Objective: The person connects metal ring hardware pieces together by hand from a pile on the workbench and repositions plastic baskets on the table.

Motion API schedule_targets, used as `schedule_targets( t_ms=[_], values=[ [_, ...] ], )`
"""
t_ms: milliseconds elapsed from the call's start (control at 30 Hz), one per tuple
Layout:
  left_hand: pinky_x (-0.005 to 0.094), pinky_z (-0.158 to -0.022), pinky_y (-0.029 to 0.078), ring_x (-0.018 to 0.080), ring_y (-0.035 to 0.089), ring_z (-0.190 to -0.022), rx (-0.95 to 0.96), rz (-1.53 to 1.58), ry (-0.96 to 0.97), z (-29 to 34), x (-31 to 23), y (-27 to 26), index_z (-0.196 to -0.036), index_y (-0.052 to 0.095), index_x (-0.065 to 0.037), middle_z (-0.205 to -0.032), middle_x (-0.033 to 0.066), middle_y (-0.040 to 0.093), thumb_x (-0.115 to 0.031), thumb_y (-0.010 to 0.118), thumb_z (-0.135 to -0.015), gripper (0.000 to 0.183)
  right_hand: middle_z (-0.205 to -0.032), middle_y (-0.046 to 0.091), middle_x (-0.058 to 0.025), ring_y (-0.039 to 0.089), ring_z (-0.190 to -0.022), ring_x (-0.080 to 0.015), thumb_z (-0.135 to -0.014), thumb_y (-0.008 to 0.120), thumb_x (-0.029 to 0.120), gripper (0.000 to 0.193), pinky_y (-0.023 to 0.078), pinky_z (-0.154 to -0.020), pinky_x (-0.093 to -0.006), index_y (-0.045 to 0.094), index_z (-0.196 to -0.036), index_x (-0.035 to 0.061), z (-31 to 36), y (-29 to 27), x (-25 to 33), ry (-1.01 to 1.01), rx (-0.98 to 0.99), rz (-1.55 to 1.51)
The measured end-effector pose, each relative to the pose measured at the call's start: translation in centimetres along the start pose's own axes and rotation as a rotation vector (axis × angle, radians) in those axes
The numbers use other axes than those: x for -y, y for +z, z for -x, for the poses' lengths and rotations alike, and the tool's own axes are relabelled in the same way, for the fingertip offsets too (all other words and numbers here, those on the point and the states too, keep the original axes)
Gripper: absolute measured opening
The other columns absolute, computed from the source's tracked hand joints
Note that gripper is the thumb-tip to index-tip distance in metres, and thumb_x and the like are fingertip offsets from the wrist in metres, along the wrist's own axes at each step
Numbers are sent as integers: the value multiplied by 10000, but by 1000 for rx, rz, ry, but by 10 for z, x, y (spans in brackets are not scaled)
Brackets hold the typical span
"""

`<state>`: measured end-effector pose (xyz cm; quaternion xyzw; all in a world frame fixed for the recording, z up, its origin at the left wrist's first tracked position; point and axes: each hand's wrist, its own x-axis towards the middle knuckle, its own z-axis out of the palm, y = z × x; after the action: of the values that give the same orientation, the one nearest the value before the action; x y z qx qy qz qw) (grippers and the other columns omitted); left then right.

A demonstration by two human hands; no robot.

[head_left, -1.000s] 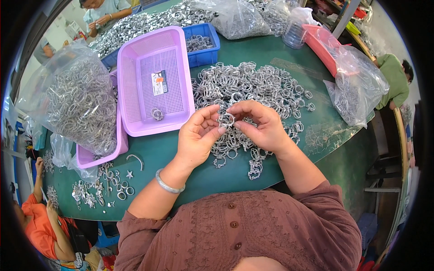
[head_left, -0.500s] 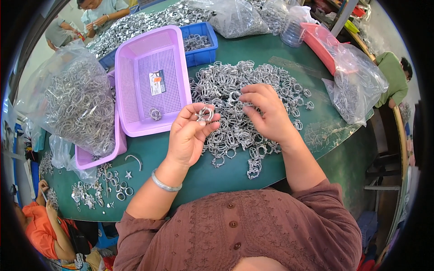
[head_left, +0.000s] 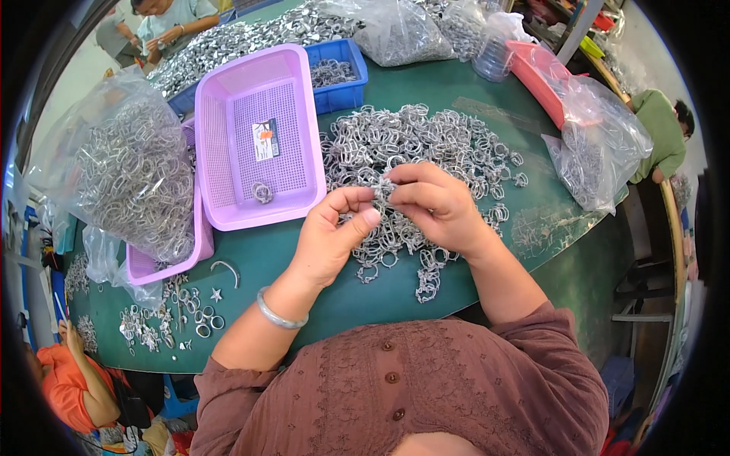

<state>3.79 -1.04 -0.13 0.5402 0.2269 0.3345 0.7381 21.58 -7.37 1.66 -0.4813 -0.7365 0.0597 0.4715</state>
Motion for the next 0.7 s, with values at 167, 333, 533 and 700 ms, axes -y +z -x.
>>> schedule_targets(
  t_ms=[167, 333, 533, 700],
  values=[
    [171, -656, 402, 63, 488, -743, -16, -314, 338, 2, 7, -2, -925, 572, -9, -882, 12, 535, 16, 612, -800, 133, -961, 595, -110, 596, -853, -271, -690, 663, -8, 182, 484, -732, -313, 594, -852, 37, 1, 10, 6, -10, 40, -88],
    [191, -661, 406, 81, 489, -751, -8, -476, 439, 0, 3, -3, -924, 572, 3, -888, 38, 529, 30, 598, -793, 136, -960, 600, -102, 594, -863, -182, -725, 616, -57, 148, 476, -762, -282, 571, -847, 13, 8, 15, -3, 154, -14, -405],
    [221, -681, 411, 111, 498, -776, 25, -528, 506, -2, 5, -7, -943, 581, 0, -893, 56, 535, 52, 591, -775, 176, -925, 604, -76, 579, -847, -122, -758, 589, -67, 144, 477, -758, -255, 563, -889, -14, 8, 16, -1, 223, -83, -564],
    [227, -696, 413, 122, 503, -791, 31, -527, 526, -1, 6, -6, -944, 587, -5, -909, 61, 543, 64, 591, -767, 190, -904, 604, -67, 585, -819, -123, -760, 592, -58, 181, 482, -741, -250, 575, -934, -15, 9, 15, -1, 202, -76, -519]
  ],
)
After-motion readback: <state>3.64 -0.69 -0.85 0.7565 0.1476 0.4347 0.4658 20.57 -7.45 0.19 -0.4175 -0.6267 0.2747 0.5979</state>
